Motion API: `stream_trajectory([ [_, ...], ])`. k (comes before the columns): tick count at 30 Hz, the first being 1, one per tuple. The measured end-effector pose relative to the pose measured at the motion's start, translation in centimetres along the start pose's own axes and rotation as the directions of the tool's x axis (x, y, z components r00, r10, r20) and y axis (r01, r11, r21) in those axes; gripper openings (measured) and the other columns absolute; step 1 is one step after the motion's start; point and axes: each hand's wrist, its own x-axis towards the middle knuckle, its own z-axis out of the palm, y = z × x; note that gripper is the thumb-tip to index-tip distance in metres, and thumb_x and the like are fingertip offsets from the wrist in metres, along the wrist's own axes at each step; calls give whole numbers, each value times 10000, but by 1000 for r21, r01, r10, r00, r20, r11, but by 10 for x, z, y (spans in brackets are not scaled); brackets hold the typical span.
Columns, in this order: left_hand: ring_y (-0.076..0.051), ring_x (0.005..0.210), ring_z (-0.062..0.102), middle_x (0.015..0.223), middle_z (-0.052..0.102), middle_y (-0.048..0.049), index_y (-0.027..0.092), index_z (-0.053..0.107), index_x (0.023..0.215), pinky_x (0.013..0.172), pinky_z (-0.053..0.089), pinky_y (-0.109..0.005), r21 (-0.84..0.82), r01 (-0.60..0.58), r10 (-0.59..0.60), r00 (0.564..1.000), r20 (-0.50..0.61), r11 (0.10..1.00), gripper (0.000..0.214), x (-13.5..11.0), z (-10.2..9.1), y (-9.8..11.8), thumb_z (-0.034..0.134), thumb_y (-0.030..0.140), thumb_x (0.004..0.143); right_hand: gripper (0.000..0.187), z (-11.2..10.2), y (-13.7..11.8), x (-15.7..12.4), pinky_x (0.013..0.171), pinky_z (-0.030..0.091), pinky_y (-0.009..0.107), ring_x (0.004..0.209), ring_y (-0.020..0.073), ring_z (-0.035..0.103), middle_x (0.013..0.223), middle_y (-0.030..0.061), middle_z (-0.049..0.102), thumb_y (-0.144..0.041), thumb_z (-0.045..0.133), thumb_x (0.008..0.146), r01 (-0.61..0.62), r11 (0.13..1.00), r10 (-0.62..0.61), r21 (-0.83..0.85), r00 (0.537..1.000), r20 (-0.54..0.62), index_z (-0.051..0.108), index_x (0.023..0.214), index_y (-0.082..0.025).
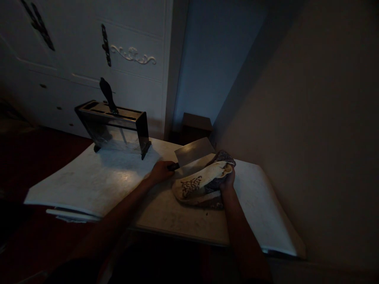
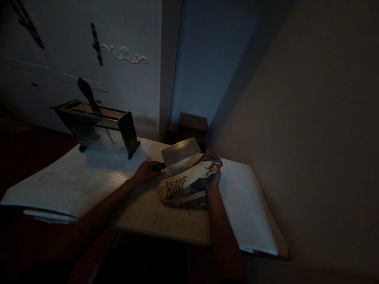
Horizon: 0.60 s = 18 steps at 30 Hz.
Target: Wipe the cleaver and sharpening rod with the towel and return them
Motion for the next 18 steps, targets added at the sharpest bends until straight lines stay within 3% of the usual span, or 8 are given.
stream_trajectory([
  [4, -177, 710, 649, 764, 723, -27, 162, 734, 910, 624, 404, -247, 27, -95, 94, 994, 56, 995, 249, -1, 3, -2, 570, 240, 739, 218, 3, -8, -2, 779, 542, 329, 725, 180, 674, 703, -25, 689, -393, 521, 739, -73, 984, 78, 164, 997, -25, 630, 820, -223],
  [9, -206, 760, 677, 835, 748, -47, 210, 725, 997, 656, 419, -260, 205, -130, 113, 989, 93, 970, 287, -3, 3, -1, 576, 270, 759, 179, 7, -15, -8, 750, 540, 302, 668, 161, 667, 653, -54, 672, -376, 549, 755, -42, 975, 45, 220, 999, -8, 637, 834, -242],
  [15, -208, 800, 689, 889, 755, -44, 234, 710, 1044, 668, 421, -257, 280, -159, 126, 983, 132, 947, 299, -6, 1, 2, 566, 278, 786, 249, 8, -19, -15, 633, 540, 268, 647, 146, 642, 656, -48, 634, -489, 547, 791, 20, 998, -19, 54, 1000, -8, 606, 813, -248],
  [18, -215, 823, 692, 908, 755, -49, 239, 707, 1053, 682, 421, -266, 339, -150, 104, 983, 152, 929, 293, -7, 0, 6, 550, 292, 811, 286, 10, -19, -17, 658, 539, 282, 728, 165, 655, 682, -15, 623, -517, 502, 822, 60, 998, -60, 0, 998, -19, 598, 801, -249],
])
